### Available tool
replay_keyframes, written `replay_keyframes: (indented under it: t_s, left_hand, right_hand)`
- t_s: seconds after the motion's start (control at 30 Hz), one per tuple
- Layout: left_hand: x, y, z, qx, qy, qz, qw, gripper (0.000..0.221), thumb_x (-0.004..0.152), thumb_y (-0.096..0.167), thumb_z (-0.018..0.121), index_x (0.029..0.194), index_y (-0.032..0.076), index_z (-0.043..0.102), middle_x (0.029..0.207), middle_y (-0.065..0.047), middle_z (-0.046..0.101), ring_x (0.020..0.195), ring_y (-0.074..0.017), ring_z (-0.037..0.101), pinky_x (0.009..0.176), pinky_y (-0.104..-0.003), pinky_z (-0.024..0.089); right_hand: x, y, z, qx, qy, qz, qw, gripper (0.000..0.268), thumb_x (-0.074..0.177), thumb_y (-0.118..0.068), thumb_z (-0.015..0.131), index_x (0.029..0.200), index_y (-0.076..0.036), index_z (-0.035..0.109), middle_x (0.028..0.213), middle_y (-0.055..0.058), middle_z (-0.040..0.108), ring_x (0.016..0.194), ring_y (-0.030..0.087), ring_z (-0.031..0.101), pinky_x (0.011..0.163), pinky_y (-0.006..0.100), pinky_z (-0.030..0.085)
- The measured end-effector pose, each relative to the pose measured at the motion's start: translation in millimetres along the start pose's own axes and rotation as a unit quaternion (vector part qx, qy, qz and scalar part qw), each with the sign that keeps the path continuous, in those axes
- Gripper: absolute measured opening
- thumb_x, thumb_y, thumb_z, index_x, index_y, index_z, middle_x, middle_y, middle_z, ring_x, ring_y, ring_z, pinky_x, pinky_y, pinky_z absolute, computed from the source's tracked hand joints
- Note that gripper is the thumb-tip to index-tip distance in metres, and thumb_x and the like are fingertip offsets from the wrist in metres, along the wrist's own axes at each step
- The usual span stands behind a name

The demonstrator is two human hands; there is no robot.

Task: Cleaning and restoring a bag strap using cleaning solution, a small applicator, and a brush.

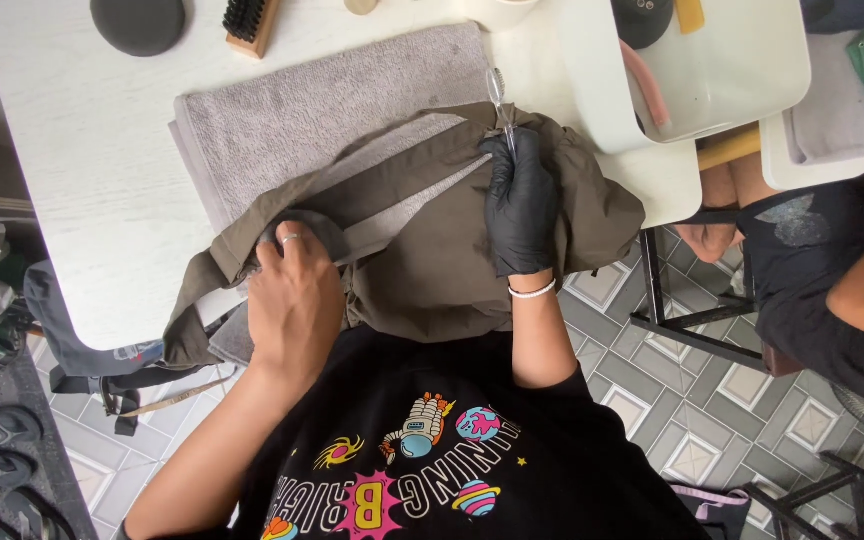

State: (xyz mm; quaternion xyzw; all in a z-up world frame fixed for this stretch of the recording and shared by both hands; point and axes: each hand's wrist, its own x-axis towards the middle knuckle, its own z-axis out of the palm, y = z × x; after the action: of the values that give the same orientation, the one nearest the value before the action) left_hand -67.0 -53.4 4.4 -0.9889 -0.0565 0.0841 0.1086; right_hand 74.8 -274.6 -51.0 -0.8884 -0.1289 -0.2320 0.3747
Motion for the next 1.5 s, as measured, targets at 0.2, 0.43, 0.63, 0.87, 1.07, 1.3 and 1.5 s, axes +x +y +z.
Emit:
replay_keyframes:
  t_s: [0.2,0.43,0.63,0.87,1.07,1.3,1.5]
  left_hand:
    - [59,68,-24,-0.127,0.250,0.102,0.954,0.055,0.075,0.027,0.068,0.127,0.008,0.068,0.109,-0.008,0.059,0.087,-0.0239,0.063,0.052,-0.030,0.060]
    - [138,123,6,-0.149,0.235,0.142,0.950,0.043,0.083,0.023,0.066,0.124,0.009,0.067,0.117,-0.010,0.058,0.094,-0.0258,0.063,0.054,-0.031,0.061]
    - [130,109,-14,-0.132,0.125,0.185,0.966,0.036,0.090,0.023,0.062,0.125,0.015,0.067,0.127,-0.008,0.054,0.100,-0.0276,0.063,0.056,-0.033,0.062]
    - [90,75,-8,-0.079,0.087,0.168,0.979,0.048,0.089,0.023,0.061,0.135,0.010,0.062,0.120,-0.007,0.054,0.098,-0.0267,0.064,0.052,-0.031,0.060]
    - [42,44,5,-0.078,0.071,0.118,0.987,0.055,0.087,0.024,0.060,0.139,0.006,0.061,0.115,-0.009,0.056,0.096,-0.0275,0.064,0.052,-0.031,0.062]
    - [-18,3,5,-0.123,0.021,0.040,0.991,0.058,0.082,0.031,0.062,0.133,0.003,0.064,0.110,-0.009,0.060,0.091,-0.0271,0.068,0.052,-0.032,0.064]
    - [-40,-99,-85,-0.470,-0.162,0.036,0.867,0.067,0.083,0.019,0.065,0.149,0.024,0.054,0.141,-0.010,0.063,0.103,-0.0335,0.071,0.086,-0.049,0.055]
  right_hand:
    - [-4,18,0,0.017,0.000,0.015,1.000,0.018,0.108,-0.020,0.055,0.117,-0.008,0.065,0.103,0.011,0.079,0.099,0.033,0.075,0.088,0.041,0.060]
    - [-1,12,8,-0.011,0.051,0.000,0.999,0.028,0.106,-0.018,0.062,0.129,-0.001,0.064,0.115,0.021,0.075,0.108,0.039,0.070,0.092,0.045,0.060]
    - [-9,25,15,0.021,0.056,0.003,0.998,0.031,0.105,-0.013,0.064,0.131,0.004,0.060,0.113,0.029,0.072,0.107,0.046,0.069,0.092,0.048,0.059]
    - [0,17,8,0.032,0.006,0.041,0.999,0.019,0.107,-0.016,0.056,0.121,-0.007,0.063,0.102,0.017,0.077,0.100,0.038,0.072,0.086,0.043,0.061]
    - [11,-7,-5,0.054,-0.017,0.041,0.998,0.015,0.109,-0.016,0.048,0.105,-0.014,0.062,0.094,0.004,0.079,0.090,0.029,0.075,0.085,0.037,0.057]
    - [6,-5,-4,0.030,-0.017,0.033,0.999,0.016,0.109,-0.016,0.047,0.103,-0.018,0.061,0.096,-0.001,0.080,0.090,0.026,0.075,0.086,0.035,0.056]
    - [0,-18,-8,0.041,-0.038,0.006,0.998,0.018,0.111,-0.017,0.043,0.106,-0.007,0.057,0.104,0.011,0.075,0.094,0.035,0.071,0.082,0.042,0.054]
